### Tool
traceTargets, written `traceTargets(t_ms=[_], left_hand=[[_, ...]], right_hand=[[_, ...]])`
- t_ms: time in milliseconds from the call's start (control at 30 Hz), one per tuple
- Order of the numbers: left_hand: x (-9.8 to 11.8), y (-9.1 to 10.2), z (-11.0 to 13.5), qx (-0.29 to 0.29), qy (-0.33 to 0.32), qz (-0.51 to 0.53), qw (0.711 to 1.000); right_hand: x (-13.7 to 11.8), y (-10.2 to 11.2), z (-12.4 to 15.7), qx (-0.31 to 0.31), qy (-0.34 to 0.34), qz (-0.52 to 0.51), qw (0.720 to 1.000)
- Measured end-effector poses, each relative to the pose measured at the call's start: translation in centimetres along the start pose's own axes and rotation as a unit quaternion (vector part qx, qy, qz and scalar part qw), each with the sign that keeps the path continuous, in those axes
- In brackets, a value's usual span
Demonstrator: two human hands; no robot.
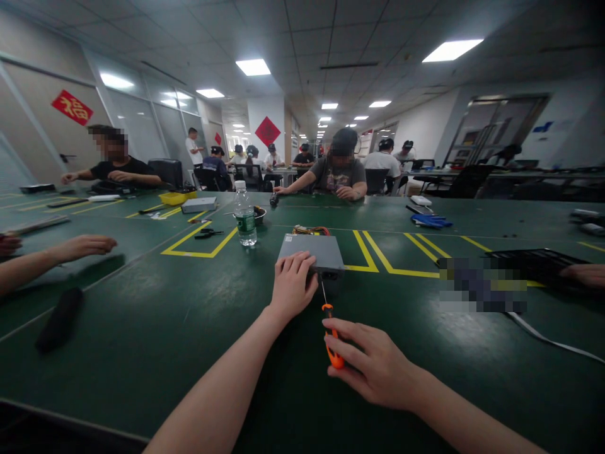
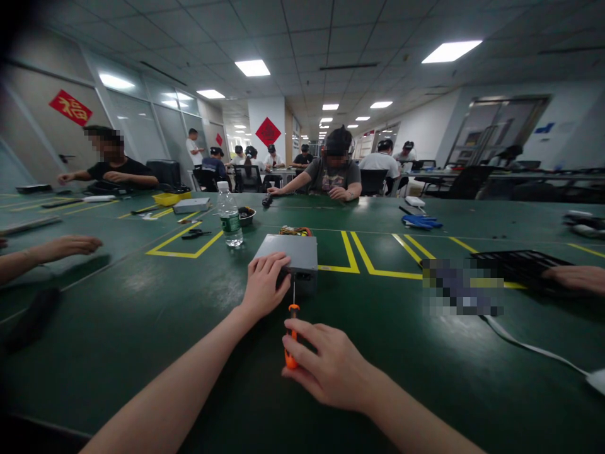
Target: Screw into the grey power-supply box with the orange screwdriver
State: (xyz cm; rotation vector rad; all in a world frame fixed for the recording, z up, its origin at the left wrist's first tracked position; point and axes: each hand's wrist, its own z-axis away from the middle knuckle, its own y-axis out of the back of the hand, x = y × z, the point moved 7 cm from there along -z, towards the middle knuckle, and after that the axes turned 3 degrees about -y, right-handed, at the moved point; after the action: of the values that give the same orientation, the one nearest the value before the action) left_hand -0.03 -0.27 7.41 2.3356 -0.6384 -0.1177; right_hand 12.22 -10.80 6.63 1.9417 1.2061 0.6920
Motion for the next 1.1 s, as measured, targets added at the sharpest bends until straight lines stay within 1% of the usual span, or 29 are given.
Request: traceTargets(t_ms=[67, 133, 233, 300, 367, 533, 600, 667, 733, 800, 967, 1033, 1100], left_hand=[[0.03, 0.04, 0.01, -0.001, 0.001, -0.004, 1.0], [0.04, 0.02, 0.01, -0.001, 0.002, -0.008, 1.0], [0.0, -0.07, -0.01, 0.0, 0.005, -0.009, 1.0], [-0.04, -0.14, -0.02, 0.0, 0.006, -0.008, 1.0], [-0.06, -0.17, -0.03, 0.0, 0.006, -0.01, 1.0], [-0.08, -0.15, -0.03, 0.003, 0.008, -0.013, 1.0], [-0.07, -0.18, -0.03, 0.002, 0.008, -0.014, 1.0], [-0.09, -0.23, -0.03, 0.0, 0.009, -0.015, 1.0], [-0.13, -0.31, -0.03, -0.002, 0.011, -0.013, 1.0], [-0.18, -0.38, -0.01, -0.004, 0.013, -0.008, 1.0], [-0.19, -0.41, 0.01, -0.001, 0.012, -0.008, 1.0], [-0.17, -0.39, 0.01, 0.001, 0.013, -0.011, 1.0], [-0.16, -0.37, -0.01, 0.002, 0.015, -0.01, 1.0]], right_hand=[[0.11, 0.09, 0.08, 0.024, -0.003, -0.007, 1.0], [0.35, 0.12, 0.12, 0.025, -0.018, -0.018, 0.999], [0.39, 0.15, 0.04, -0.006, -0.026, -0.031, 0.999], [0.1, 0.11, -0.06, -0.032, -0.012, -0.022, 0.999], [-0.1, 0.09, -0.13, -0.039, -0.001, -0.008, 0.999], [0.05, 0.17, -0.02, 0.01, -0.004, -0.012, 1.0], [0.15, 0.17, 0.07, 0.016, -0.01, -0.02, 1.0], [0.19, 0.12, 0.1, 0.0, -0.017, -0.023, 1.0], [-0.08, -0.15, 0.11, -0.036, -0.007, -0.012, 0.999], [-0.28, -0.28, 0.15, -0.05, 0.002, 0.001, 0.999], [-0.06, -0.2, 0.31, 0.004, 0.001, -0.007, 1.0], [0.12, -0.18, 0.26, 0.009, -0.005, -0.023, 1.0], [0.16, -0.1, 0.08, -0.003, -0.012, -0.033, 0.999]])
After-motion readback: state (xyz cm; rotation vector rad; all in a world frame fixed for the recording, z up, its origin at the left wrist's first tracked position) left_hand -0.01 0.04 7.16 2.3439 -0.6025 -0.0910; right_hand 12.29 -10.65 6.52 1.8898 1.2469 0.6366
